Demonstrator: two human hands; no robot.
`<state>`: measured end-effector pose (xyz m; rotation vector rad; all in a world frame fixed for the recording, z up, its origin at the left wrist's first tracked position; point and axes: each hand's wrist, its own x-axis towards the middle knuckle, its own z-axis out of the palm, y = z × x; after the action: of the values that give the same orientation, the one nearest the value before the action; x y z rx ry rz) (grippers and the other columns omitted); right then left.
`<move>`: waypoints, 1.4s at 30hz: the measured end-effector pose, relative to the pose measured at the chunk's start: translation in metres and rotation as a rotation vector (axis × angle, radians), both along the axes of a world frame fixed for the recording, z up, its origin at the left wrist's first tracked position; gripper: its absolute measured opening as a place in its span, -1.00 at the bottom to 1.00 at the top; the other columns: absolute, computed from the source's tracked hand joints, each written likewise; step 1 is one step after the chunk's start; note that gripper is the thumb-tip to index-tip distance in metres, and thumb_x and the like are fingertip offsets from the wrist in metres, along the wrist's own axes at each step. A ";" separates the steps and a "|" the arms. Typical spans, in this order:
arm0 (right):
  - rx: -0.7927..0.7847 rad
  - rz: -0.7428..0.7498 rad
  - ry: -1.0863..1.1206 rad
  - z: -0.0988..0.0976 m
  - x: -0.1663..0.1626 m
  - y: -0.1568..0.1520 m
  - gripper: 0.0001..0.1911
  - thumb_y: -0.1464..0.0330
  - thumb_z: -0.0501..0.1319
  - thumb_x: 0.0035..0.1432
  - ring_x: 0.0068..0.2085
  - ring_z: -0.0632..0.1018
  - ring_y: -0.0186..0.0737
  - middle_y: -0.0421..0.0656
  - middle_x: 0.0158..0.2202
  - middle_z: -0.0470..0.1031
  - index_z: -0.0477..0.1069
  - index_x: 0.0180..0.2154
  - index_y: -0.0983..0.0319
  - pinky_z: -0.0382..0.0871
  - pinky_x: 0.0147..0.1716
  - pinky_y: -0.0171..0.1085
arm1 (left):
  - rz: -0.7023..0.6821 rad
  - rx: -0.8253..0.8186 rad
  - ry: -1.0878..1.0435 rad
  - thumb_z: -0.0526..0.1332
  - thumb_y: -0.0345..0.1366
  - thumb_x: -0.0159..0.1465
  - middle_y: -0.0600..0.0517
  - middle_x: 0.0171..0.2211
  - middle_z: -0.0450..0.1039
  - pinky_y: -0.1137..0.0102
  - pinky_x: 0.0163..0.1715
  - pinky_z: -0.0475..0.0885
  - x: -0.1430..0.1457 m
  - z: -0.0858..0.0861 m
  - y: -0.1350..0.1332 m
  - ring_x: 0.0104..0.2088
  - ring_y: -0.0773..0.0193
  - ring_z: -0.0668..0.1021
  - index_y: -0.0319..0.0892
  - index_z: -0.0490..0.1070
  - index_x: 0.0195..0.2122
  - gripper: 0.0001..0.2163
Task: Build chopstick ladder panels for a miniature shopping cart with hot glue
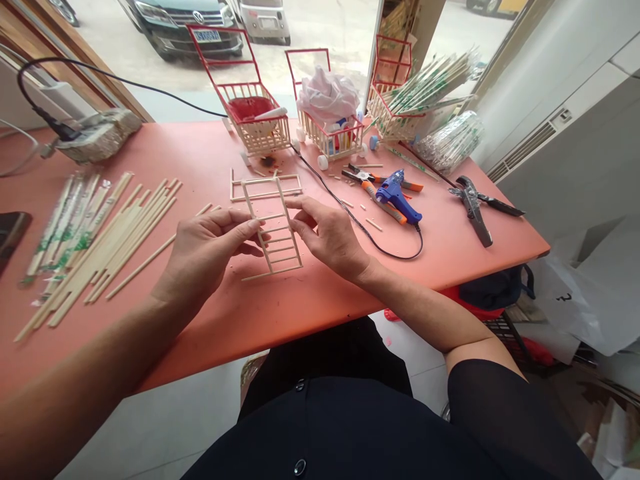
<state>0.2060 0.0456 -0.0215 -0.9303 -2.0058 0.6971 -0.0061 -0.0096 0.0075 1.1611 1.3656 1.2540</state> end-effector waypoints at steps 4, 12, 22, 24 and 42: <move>0.007 0.004 0.004 -0.002 0.000 0.000 -0.70 0.43 0.30 0.50 -0.31 0.66 -0.27 -0.23 -0.32 0.69 0.63 0.19 0.26 0.52 -0.18 -0.26 | 0.002 0.003 -0.003 0.50 -0.15 0.20 -0.01 -0.42 0.68 0.36 -0.37 0.66 0.000 -0.001 0.000 -0.41 0.23 0.67 -0.19 0.66 -0.34 -0.79; -0.110 0.019 0.045 0.001 -0.001 0.001 -0.69 0.44 0.32 0.44 -0.28 0.70 -0.25 -0.20 -0.28 0.74 0.63 0.16 0.26 0.56 -0.15 -0.24 | -0.005 0.014 0.014 0.50 -0.11 0.24 -0.02 -0.36 0.69 0.33 -0.30 0.70 -0.003 -0.003 0.002 -0.34 0.21 0.70 -0.19 0.69 -0.28 -0.77; -0.257 0.048 0.009 0.004 -0.001 0.002 -0.68 0.44 0.36 0.41 -0.28 0.72 -0.24 -0.17 -0.25 0.75 0.61 0.15 0.26 0.60 -0.13 -0.23 | 0.030 -0.025 -0.049 0.53 -0.07 0.13 -0.01 -0.37 0.63 0.36 -0.38 0.64 -0.012 -0.011 0.012 -0.36 0.21 0.66 -0.18 0.64 -0.33 -0.72; -0.184 -0.005 0.024 0.007 0.006 0.007 -0.84 0.34 0.41 0.44 -0.29 0.68 -0.24 -0.18 -0.27 0.71 0.61 0.01 0.23 0.57 -0.16 -0.23 | 0.040 -0.064 -0.061 0.53 -0.08 0.09 0.00 -0.39 0.61 0.40 -0.41 0.60 -0.015 -0.012 0.014 -0.38 0.23 0.64 -0.17 0.63 -0.34 -0.73; -0.045 -0.166 0.182 0.022 0.044 0.035 -0.34 -0.28 0.29 0.48 -0.46 0.61 -0.31 -0.14 -0.37 0.71 0.57 -0.27 0.19 0.54 -0.37 -0.27 | -0.205 -0.237 0.207 0.53 0.02 0.03 -0.05 -0.48 0.60 0.43 -0.58 0.38 -0.027 -0.001 0.019 -0.54 0.26 0.50 -0.13 0.65 -0.44 -0.69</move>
<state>0.2497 0.0804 0.0005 -1.0094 -1.7385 0.7106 -0.0334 0.0092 0.0060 1.2522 1.4597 0.8207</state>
